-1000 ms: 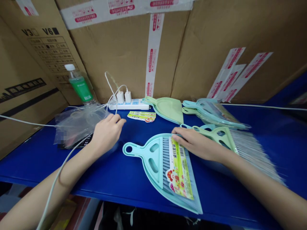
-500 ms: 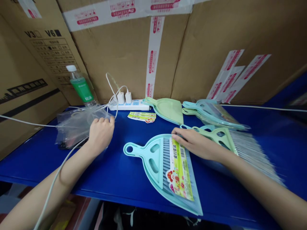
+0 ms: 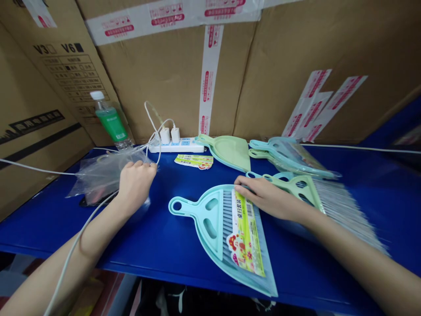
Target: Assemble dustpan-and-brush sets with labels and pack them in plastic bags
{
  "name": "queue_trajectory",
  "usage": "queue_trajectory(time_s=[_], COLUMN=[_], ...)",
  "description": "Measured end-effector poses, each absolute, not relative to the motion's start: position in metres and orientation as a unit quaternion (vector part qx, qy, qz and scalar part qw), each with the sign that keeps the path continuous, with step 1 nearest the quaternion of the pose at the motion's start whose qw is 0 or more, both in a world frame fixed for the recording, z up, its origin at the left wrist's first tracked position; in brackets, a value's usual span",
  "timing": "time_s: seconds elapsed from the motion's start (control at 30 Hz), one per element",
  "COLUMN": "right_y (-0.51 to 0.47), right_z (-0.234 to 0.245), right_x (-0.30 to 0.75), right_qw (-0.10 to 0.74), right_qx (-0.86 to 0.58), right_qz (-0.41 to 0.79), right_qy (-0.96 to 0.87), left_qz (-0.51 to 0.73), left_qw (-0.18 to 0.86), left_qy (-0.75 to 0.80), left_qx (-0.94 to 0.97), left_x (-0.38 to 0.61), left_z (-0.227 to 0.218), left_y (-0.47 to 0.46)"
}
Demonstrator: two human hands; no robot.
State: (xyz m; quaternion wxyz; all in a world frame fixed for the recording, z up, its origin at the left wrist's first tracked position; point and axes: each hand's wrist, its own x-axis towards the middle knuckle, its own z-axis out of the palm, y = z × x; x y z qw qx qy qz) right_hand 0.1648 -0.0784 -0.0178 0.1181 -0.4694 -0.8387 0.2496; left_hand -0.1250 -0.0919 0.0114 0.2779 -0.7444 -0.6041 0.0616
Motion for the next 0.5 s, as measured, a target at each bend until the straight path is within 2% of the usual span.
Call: queue_trajectory(time_s=[0.27, 0.5], right_y=[-0.077, -0.075], right_z=[-0.017, -0.014], right_x=[0.166, 0.17], right_qw=[0.115, 0.098], right_qx=[-0.47, -0.44], right_qz=[0.261, 0.295], right_qy=[-0.835, -0.843], left_qz=[0.038, 0.059], left_qw=[0.279, 0.201], left_qy=[-0.539, -0.474], left_qx=[-0.794, -0.855], left_x=[-0.12, -0.108], left_z=[0.007, -0.005], left_y=[-0.094, -0.099])
